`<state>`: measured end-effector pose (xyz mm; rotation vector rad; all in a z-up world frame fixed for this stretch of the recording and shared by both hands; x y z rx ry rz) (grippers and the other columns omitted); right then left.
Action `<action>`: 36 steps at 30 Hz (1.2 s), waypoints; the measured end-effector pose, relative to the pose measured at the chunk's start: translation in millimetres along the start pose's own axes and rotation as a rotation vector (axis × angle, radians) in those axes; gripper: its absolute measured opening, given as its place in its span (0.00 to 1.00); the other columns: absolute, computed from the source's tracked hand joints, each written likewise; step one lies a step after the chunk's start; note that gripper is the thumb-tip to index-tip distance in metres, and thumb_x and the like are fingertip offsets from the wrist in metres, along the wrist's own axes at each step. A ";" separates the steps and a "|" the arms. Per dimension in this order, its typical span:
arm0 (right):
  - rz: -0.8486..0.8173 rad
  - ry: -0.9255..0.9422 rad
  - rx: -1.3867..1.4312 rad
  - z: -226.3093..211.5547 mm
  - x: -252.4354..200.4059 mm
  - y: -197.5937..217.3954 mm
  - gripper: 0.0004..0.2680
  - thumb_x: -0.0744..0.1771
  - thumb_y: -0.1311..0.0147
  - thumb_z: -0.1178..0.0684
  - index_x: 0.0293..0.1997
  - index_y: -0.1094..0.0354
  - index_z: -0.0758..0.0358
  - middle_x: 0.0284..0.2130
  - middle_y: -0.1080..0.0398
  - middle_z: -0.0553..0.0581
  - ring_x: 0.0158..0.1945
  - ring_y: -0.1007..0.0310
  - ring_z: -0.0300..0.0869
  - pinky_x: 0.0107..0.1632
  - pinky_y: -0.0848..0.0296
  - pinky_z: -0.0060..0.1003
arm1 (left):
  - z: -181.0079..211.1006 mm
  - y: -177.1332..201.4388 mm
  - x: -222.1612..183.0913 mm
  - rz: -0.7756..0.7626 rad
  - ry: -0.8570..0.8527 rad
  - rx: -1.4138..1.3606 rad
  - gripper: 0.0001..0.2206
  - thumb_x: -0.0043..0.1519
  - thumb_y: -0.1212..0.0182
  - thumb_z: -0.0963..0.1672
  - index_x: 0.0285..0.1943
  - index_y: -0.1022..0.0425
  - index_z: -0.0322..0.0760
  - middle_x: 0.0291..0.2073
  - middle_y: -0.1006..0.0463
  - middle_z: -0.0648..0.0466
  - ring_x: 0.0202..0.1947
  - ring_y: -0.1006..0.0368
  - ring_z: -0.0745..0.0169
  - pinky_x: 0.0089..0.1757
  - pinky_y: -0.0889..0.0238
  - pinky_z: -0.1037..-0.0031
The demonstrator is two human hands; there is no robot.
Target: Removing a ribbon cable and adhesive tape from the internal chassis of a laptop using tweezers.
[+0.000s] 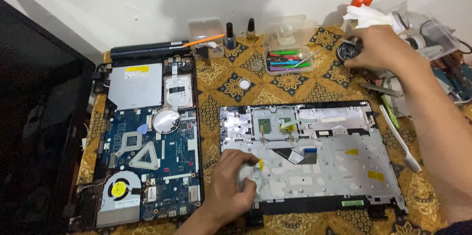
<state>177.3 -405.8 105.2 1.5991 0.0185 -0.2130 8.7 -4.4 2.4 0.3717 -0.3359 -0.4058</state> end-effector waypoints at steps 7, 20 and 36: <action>-0.299 -0.101 0.171 -75.6 -128.8 -3.1 0.25 0.64 0.34 0.52 0.69 0.38 0.51 0.62 0.31 0.59 0.65 0.30 0.53 0.69 0.28 0.50 | 7.6 9.0 0.1 -0.134 0.014 -0.002 0.14 0.53 0.43 0.38 0.49 0.23 0.34 0.40 0.20 0.48 0.48 0.28 0.53 0.47 0.31 0.63; 0.023 0.082 0.098 -33.0 -185.0 -94.1 0.27 0.63 0.39 0.40 0.71 0.36 0.46 0.61 0.37 0.63 0.58 0.34 0.55 0.59 0.31 0.57 | 1.4 21.8 -1.4 -0.261 -0.129 0.109 0.16 0.63 0.54 0.42 0.54 0.22 0.37 0.45 0.15 0.51 0.51 0.23 0.57 0.53 0.30 0.58; 0.265 0.959 0.491 -144.9 -201.9 -122.6 0.15 0.65 0.38 0.52 0.56 0.32 0.62 0.50 0.28 0.60 0.44 0.22 0.49 0.33 0.23 0.41 | 10.9 30.5 20.7 -0.298 -0.277 -0.095 0.08 0.65 0.38 0.38 0.52 0.26 0.35 0.41 0.19 0.50 0.39 0.22 0.58 0.42 0.26 0.72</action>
Point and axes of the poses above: each hand's wrist, its own x-axis towards the middle knuckle, its own y-axis out of the back of the hand, z = x × y, the point moved 1 cm from there along x, towards the middle knuckle
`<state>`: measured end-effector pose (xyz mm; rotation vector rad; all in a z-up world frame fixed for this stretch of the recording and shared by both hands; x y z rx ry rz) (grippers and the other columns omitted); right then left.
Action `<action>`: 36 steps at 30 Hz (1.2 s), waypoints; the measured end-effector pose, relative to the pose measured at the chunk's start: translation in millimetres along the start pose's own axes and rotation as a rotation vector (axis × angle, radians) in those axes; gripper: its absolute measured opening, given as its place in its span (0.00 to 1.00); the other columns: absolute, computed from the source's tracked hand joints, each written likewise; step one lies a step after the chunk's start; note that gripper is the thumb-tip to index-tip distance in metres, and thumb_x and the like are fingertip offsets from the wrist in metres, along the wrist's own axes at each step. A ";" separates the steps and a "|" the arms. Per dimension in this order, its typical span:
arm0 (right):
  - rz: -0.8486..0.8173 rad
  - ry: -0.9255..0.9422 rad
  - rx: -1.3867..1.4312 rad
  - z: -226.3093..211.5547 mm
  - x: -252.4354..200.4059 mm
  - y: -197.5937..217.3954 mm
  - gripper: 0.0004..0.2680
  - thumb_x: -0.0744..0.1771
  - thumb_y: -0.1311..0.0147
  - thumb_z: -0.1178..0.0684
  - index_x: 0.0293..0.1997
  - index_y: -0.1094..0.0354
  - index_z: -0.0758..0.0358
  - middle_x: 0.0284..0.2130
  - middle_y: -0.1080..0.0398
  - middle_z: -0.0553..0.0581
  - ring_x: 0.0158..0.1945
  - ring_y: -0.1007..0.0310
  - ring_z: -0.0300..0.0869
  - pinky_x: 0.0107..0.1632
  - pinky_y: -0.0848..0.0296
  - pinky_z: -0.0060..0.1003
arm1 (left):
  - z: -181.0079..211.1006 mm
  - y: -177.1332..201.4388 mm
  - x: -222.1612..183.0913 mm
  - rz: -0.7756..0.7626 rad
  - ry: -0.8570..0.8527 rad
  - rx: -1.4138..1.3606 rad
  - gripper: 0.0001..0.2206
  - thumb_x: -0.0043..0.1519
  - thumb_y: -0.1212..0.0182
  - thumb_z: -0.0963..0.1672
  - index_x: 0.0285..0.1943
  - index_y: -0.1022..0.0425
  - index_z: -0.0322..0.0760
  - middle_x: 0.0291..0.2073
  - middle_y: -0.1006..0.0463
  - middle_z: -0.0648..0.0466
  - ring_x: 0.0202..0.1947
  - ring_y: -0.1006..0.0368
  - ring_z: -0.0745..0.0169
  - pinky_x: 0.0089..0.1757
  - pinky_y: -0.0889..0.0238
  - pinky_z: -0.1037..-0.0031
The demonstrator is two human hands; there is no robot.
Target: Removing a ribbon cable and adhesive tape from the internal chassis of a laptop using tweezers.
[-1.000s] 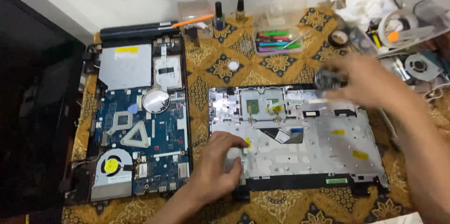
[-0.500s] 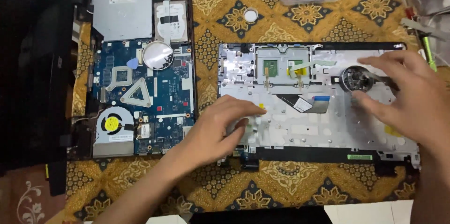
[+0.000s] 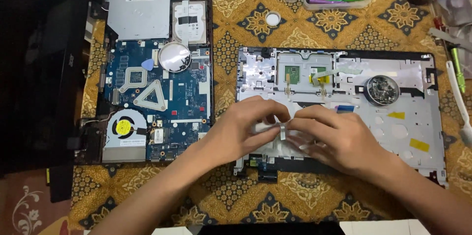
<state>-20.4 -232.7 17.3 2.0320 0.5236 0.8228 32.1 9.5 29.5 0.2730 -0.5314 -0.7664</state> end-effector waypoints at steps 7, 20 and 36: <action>0.147 -0.037 0.036 -7.4 19.3 -1.5 0.12 0.63 0.32 0.50 0.47 0.25 0.65 0.39 0.24 0.59 0.35 0.22 0.42 0.34 0.20 0.33 | -19.1 -9.0 -6.1 0.070 0.098 -0.147 0.05 0.64 0.41 0.38 0.46 0.26 0.32 0.35 0.22 0.51 0.30 0.27 0.65 0.31 0.29 0.81; 0.289 -0.229 0.252 -29.6 34.8 2.2 0.08 0.61 0.32 0.56 0.37 0.24 0.68 0.33 0.21 0.60 0.34 0.19 0.42 0.38 0.20 0.32 | -1.4 -6.0 -1.5 0.111 0.415 -0.242 0.08 0.59 0.38 0.42 0.46 0.24 0.37 0.32 0.21 0.55 0.28 0.29 0.70 0.30 0.33 0.79; 0.215 -0.234 0.357 -26.9 28.4 -2.2 0.04 0.64 0.40 0.61 0.39 0.27 0.68 0.31 0.23 0.58 0.31 0.22 0.39 0.32 0.22 0.26 | 0.0 -10.8 -3.6 0.215 0.209 -0.003 0.05 0.60 0.40 0.41 0.41 0.25 0.33 0.32 0.22 0.50 0.30 0.28 0.61 0.32 0.34 0.73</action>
Point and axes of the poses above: each hand's wrist, its own x-axis towards the middle knuckle, its own y-axis out of the back of the hand, z = x × y, the point moved 1 cm from there along x, towards the middle knuckle
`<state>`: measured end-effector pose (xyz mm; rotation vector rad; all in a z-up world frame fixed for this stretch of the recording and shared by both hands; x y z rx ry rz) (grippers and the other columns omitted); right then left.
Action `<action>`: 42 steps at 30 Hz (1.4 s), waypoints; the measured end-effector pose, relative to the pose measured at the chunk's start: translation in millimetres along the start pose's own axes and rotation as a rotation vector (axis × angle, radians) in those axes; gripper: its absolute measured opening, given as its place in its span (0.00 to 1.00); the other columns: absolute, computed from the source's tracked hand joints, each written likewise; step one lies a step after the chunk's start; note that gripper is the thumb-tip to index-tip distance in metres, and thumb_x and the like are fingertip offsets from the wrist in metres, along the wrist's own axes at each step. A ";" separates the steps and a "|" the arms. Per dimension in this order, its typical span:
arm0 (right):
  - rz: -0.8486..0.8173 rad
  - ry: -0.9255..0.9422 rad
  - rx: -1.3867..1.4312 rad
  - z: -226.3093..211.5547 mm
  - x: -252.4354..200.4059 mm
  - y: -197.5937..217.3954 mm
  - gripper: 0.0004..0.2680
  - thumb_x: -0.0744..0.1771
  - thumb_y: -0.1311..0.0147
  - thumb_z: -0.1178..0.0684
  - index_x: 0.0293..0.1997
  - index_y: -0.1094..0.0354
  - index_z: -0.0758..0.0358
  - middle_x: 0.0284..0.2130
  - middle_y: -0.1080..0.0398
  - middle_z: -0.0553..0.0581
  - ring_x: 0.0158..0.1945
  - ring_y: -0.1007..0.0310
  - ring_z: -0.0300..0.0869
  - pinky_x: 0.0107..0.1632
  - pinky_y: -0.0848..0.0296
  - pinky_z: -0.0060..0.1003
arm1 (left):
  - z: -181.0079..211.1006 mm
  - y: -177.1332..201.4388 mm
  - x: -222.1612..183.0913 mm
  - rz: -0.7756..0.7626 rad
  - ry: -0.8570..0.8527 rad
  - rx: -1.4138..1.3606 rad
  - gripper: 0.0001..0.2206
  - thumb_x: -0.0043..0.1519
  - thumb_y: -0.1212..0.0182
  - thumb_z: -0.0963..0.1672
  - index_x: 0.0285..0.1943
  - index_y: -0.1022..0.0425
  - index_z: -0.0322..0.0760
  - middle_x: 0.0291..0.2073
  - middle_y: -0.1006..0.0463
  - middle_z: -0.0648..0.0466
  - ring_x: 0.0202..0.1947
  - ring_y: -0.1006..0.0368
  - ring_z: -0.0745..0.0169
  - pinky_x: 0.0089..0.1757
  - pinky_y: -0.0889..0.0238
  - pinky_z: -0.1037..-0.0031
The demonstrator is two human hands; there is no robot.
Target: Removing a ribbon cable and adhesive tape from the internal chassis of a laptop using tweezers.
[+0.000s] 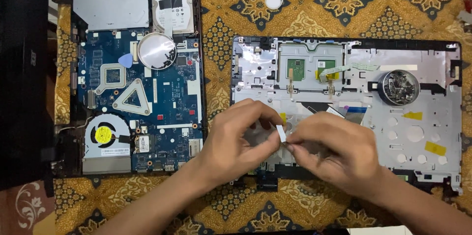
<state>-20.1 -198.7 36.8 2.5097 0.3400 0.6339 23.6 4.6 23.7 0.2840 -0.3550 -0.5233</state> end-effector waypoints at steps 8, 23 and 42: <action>-0.069 0.443 -0.363 10.8 -11.5 23.8 0.05 0.67 0.43 0.60 0.44 0.24 0.67 0.37 0.26 0.58 0.29 0.27 0.41 0.31 0.30 0.36 | -8.1 -2.1 -1.8 -0.061 -0.183 -0.050 0.08 0.62 0.39 0.42 0.47 0.24 0.33 0.38 0.19 0.49 0.36 0.26 0.60 0.40 0.30 0.71; -0.167 0.478 -0.394 20.2 -21.4 19.9 0.05 0.66 0.39 0.62 0.43 0.27 0.69 0.35 0.26 0.62 0.27 0.28 0.44 0.25 0.33 0.38 | -12.4 -0.6 2.6 -0.188 -0.510 0.321 0.07 0.64 0.29 0.40 0.48 0.21 0.34 0.44 0.18 0.51 0.44 0.31 0.45 0.38 0.38 0.59; -0.174 0.243 -0.503 15.5 -39.8 21.1 0.05 0.67 0.39 0.55 0.44 0.25 0.63 0.40 0.21 0.60 0.34 0.21 0.50 0.32 0.24 0.43 | -7.1 -17.7 2.6 -0.241 -0.569 0.478 0.05 0.65 0.29 0.36 0.43 0.23 0.29 0.37 0.23 0.48 0.39 0.35 0.48 0.36 0.43 0.63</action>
Point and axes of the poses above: each hand's wrist, its own x-axis towards the middle knuckle, its own y-axis out of the back of the hand, z = x × y, the point moved 1 cm from there along x, towards the middle knuckle
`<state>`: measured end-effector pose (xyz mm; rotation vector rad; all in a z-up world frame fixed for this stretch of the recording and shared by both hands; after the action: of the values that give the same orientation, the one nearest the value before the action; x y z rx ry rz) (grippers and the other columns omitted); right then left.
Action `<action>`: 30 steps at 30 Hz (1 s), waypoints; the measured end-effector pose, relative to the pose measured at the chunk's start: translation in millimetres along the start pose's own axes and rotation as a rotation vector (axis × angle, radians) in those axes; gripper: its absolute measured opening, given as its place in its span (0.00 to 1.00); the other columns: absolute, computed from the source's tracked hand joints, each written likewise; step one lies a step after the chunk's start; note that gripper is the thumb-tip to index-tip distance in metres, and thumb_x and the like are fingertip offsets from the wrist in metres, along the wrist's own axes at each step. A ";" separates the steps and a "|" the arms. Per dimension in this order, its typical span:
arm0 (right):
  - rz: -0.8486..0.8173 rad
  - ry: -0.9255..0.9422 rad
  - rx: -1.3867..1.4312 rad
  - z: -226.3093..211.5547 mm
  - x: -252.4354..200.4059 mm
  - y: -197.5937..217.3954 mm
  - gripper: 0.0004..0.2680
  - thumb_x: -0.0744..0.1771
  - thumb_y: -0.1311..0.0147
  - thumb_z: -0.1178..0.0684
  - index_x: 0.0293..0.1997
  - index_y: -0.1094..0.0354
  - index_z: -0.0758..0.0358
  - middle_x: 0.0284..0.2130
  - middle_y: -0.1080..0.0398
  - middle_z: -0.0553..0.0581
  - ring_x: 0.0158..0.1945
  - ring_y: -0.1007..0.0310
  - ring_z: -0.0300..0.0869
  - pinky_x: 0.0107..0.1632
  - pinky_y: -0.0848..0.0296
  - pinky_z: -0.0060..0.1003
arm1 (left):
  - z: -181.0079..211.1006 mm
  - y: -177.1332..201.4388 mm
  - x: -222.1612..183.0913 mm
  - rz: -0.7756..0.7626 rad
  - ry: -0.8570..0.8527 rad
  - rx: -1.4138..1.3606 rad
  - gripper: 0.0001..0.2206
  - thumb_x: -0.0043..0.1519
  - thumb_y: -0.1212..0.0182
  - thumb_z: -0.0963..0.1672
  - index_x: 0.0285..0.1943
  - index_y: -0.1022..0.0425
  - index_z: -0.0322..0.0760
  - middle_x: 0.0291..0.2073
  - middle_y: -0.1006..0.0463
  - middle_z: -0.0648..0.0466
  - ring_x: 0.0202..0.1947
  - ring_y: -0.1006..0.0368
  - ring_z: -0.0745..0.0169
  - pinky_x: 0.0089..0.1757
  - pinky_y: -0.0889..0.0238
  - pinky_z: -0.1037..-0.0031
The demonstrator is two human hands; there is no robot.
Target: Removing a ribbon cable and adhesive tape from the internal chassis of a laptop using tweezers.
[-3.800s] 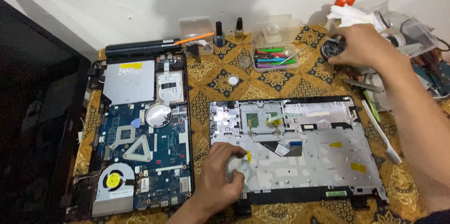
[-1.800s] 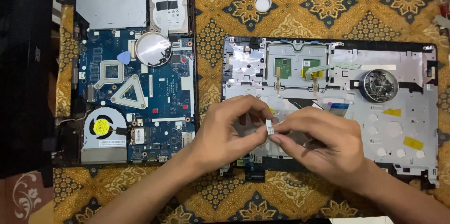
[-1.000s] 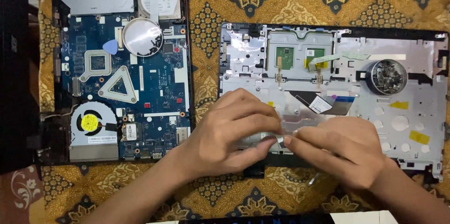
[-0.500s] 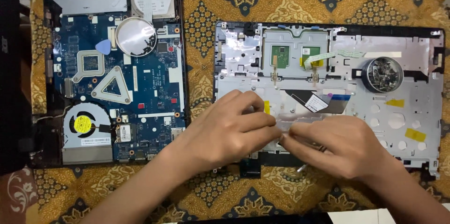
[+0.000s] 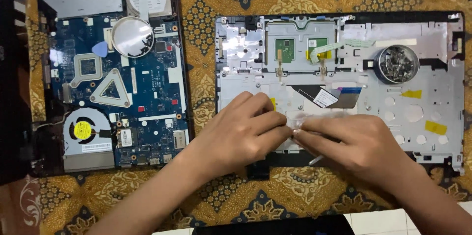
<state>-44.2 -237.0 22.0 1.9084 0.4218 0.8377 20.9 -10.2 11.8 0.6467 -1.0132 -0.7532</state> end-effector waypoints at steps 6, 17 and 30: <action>0.015 -0.010 -0.038 -2.4 -7.6 -5.7 0.08 0.66 0.36 0.55 0.47 0.24 0.64 0.41 0.21 0.64 0.31 0.22 0.49 0.30 0.23 0.43 | 1.3 -5.5 -4.1 0.009 0.063 -0.060 0.08 0.62 0.26 0.40 0.43 0.20 0.30 0.38 0.18 0.49 0.39 0.33 0.49 0.35 0.42 0.65; -0.003 -0.049 -0.130 -7.2 -18.5 -8.9 0.08 0.67 0.38 0.53 0.49 0.23 0.57 0.40 0.22 0.54 0.29 0.24 0.43 0.28 0.25 0.40 | 10.3 -8.7 -6.8 0.096 0.183 -0.176 0.06 0.66 0.33 0.40 0.46 0.24 0.30 0.40 0.18 0.49 0.38 0.37 0.50 0.36 0.47 0.63; -0.053 -0.178 -0.207 19.4 -42.6 16.4 0.13 0.66 0.37 0.44 0.56 0.26 0.48 0.43 0.20 0.55 0.31 0.21 0.43 0.23 0.27 0.41 | 10.0 -8.0 -5.5 0.100 0.165 -0.153 0.06 0.66 0.32 0.40 0.45 0.24 0.31 0.37 0.18 0.51 0.37 0.37 0.51 0.36 0.47 0.65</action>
<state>-61.4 -282.9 15.0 1.7547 0.2649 0.6445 8.0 -11.7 6.8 0.5136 -0.8220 -0.6709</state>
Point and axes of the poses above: each hand's wrist, its own x-axis towards the middle knuckle, its own y-axis out of the back of the hand, z = x × y, the point moved 1 cm from there along x, towards the middle knuckle
